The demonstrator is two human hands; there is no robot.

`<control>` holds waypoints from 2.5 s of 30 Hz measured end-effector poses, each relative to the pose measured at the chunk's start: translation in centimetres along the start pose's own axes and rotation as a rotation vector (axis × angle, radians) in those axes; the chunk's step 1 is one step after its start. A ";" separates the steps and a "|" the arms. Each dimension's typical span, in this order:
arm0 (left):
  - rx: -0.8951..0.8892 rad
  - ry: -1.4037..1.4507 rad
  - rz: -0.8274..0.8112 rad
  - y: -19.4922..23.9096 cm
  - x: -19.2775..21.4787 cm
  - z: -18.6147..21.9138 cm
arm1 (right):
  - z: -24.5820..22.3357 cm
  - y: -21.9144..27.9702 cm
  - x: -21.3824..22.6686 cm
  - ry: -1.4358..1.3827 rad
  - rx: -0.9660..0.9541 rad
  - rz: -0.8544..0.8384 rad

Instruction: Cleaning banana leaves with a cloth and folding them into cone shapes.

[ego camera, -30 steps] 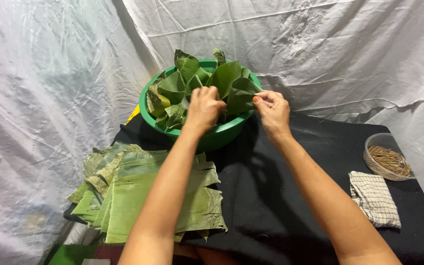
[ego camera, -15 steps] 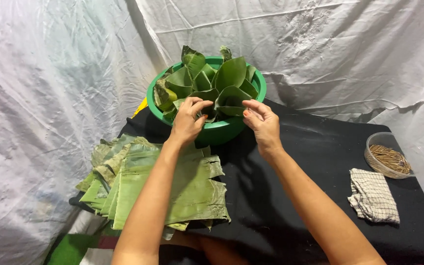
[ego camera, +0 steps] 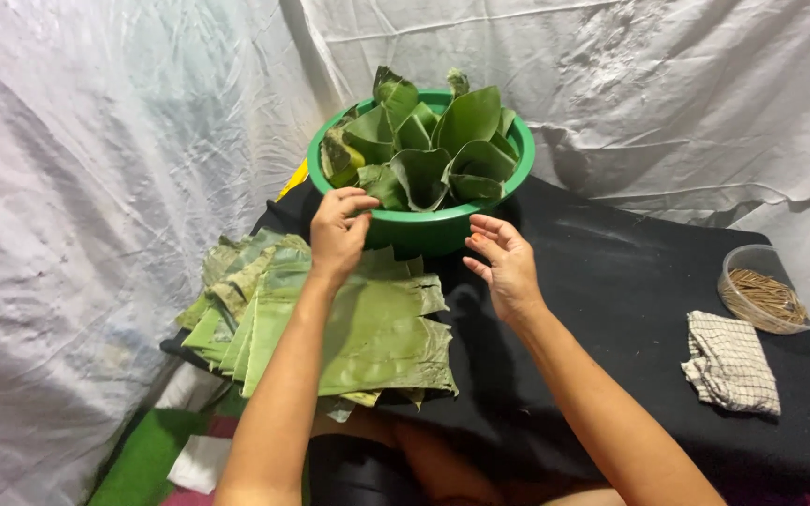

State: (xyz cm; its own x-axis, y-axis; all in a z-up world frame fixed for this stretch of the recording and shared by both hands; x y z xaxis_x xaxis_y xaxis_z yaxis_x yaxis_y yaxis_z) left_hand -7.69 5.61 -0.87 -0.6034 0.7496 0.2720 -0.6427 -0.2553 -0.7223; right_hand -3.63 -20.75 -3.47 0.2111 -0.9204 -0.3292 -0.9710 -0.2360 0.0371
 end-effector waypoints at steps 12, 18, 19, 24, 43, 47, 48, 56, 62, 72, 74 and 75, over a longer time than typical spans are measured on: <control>0.544 -0.150 0.110 11.8 11.4 -6.1 | 7.1 5.4 -5.5 0.167 -0.102 -0.166; 0.600 -0.628 -0.126 16.6 14.3 -4.0 | 10.5 8.5 -6.8 0.914 0.474 -0.425; 0.606 -0.632 -0.127 16.8 14.2 -3.0 | 10.9 9.2 -7.0 0.912 0.469 -0.430; 0.662 -0.851 -0.175 17.7 13.7 -0.7 | 12.0 13.3 -8.1 1.231 0.796 -0.493; 0.707 -0.096 0.245 22.2 17.7 0.6 | 10.8 12.3 1.9 0.817 0.242 -0.057; 0.684 -0.036 0.302 22.1 17.6 1.5 | 11.5 12.2 2.5 0.344 0.048 -0.109; 0.672 0.009 0.318 22.1 17.5 1.9 | 11.5 12.3 2.8 0.266 0.041 -0.116; 0.611 0.258 0.337 22.4 14.2 0.6 | 9.5 14.0 7.5 0.170 0.110 -0.005; 0.597 0.428 0.251 21.5 7.7 -0.8 | 8.3 15.0 13.7 0.221 0.160 0.131; 0.474 0.433 -0.077 17.3 -7.6 6.0 | 4.4 15.9 27.3 0.483 0.322 0.387; 0.462 0.374 -0.130 16.5 -11.1 7.3 | 2.1 16.6 28.7 0.486 0.311 0.401; 0.450 0.309 -0.181 16.1 -12.9 8.0 | 1.0 17.1 29.4 0.486 0.297 0.410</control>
State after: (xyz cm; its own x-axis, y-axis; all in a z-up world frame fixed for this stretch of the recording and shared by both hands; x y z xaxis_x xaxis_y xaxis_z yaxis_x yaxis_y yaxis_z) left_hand -14.01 -13.07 -10.87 -0.3426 0.9320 0.1186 -0.9013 -0.2904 -0.3213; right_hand -14.11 -51.48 -13.48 -0.2199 -0.9683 0.1185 -0.9579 0.1914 -0.2138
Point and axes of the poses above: each hand's wrist, its own y-axis away from the middle knuckle, its own x-axis out of the back of the hand, z = x × y, the point moved 4 cm from there along -y, towards the middle knuckle, and after that the axes turned 4 degrees about -x, right-handed, at the moved point
